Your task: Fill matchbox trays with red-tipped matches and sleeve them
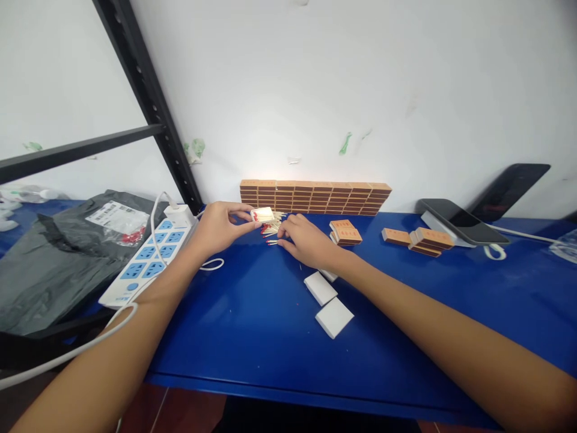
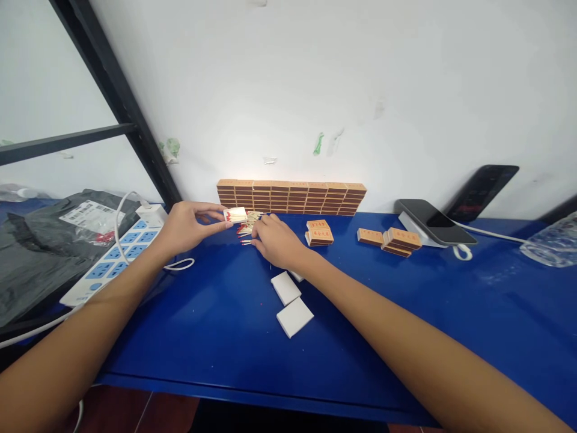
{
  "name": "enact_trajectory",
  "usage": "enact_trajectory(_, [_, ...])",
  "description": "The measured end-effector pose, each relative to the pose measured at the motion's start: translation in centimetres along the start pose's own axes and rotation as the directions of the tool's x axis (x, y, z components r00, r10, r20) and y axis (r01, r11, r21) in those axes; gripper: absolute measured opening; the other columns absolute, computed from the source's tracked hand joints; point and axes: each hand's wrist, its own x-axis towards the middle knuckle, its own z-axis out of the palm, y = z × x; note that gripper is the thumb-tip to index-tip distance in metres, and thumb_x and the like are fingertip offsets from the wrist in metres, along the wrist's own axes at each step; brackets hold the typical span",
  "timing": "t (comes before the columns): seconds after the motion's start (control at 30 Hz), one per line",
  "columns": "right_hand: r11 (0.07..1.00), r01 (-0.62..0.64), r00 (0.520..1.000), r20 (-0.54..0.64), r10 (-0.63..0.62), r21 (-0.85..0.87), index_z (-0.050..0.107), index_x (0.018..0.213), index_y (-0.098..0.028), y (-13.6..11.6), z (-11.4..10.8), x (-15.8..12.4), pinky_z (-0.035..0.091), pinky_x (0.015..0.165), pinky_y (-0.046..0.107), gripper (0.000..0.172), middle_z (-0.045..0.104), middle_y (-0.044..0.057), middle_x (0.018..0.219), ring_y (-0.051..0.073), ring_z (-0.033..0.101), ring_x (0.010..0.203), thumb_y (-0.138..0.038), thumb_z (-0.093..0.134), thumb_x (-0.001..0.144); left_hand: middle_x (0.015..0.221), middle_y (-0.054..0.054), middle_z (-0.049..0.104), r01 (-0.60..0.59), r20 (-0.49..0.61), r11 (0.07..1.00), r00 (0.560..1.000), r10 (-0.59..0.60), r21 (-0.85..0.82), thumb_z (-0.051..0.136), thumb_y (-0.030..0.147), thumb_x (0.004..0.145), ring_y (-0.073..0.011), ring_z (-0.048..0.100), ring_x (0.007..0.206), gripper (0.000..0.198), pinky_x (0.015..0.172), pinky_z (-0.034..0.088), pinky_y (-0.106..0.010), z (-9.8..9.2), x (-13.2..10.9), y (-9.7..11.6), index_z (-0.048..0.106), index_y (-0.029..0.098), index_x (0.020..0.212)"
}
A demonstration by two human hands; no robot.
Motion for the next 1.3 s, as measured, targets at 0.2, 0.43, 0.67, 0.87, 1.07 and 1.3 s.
enact_trajectory(0.2, [1.0,-0.023,0.998,0.05,0.022,0.008,0.067,0.094,-0.018,0.4,0.4,0.2,0.044,0.087,0.038,0.013,0.064,0.01,0.102,0.025,0.056,0.099,-0.019,0.061,0.105,0.096,-0.008,0.085,-0.001,0.013,1.0,1.0,0.001,0.011,0.088,0.043,0.081,-0.0271,0.08,0.089,0.039,0.085,0.064,-0.036,0.2,0.0,0.2,0.086,0.019,0.112])
enact_trajectory(0.43, [1.0,-0.013,0.998,0.06,0.013,0.001,0.067,0.096,-0.017,0.6,0.0,0.3,0.044,0.091,0.038,0.015,0.065,0.012,0.104,0.026,0.055,0.102,-0.021,0.058,0.107,0.093,-0.006,0.085,-0.032,0.049,0.999,0.998,0.031,0.032,0.085,0.042,0.083,-0.027,0.08,0.088,0.033,0.084,0.063,-0.035,0.3,0.0,0.1,0.087,0.021,0.107])
enact_trajectory(0.67, [0.999,0.043,0.998,-0.038,-0.042,0.019,0.064,0.098,-0.018,0.6,-1.2,0.4,0.043,0.092,0.039,0.016,0.063,0.011,0.105,0.026,0.054,0.099,-0.024,0.054,0.109,0.091,-0.005,0.085,0.008,0.107,0.999,0.994,-0.012,0.038,0.086,0.046,0.081,-0.0266,0.078,0.084,0.034,0.082,0.062,-0.036,0.3,0.0,0.4,0.087,0.021,0.105])
enact_trajectory(0.87, [0.998,0.049,0.994,-0.103,-0.044,0.04,0.063,0.1,-0.02,0.3,-1.8,0.6,0.044,0.092,0.039,0.012,0.064,0.011,0.107,0.026,0.054,0.102,-0.022,0.054,0.108,0.092,-0.006,0.085,0.028,0.125,1.0,0.992,-0.028,-0.001,0.087,0.047,0.08,-0.0274,0.08,0.087,0.038,0.082,0.063,-0.036,0.4,-0.2,1.1,0.086,0.02,0.106])
enact_trajectory(1.07, [1.0,-0.013,0.989,-0.147,0.016,0.023,0.063,0.099,-0.019,0.1,-2.2,0.6,0.044,0.092,0.039,0.009,0.063,0.01,0.104,0.026,0.054,0.103,-0.02,0.057,0.107,0.097,-0.005,0.085,0.021,0.172,0.999,0.985,-0.014,-0.043,0.089,0.05,0.079,-0.0273,0.08,0.091,0.047,0.086,0.063,-0.037,1.0,-0.4,0.7,0.085,0.022,0.116])
enact_trajectory(1.3, [1.0,-0.027,0.989,-0.142,0.027,-0.003,0.065,0.099,-0.02,0.0,-1.3,0.6,0.044,0.091,0.04,0.013,0.064,0.011,0.105,0.026,0.053,0.102,-0.022,0.055,0.108,0.095,-0.005,0.085,-0.001,0.187,0.997,0.982,0.016,-0.081,0.09,0.048,0.077,-0.0262,0.08,0.089,0.046,0.091,0.063,-0.037,1.3,-0.7,1.4,0.085,0.021,0.115])
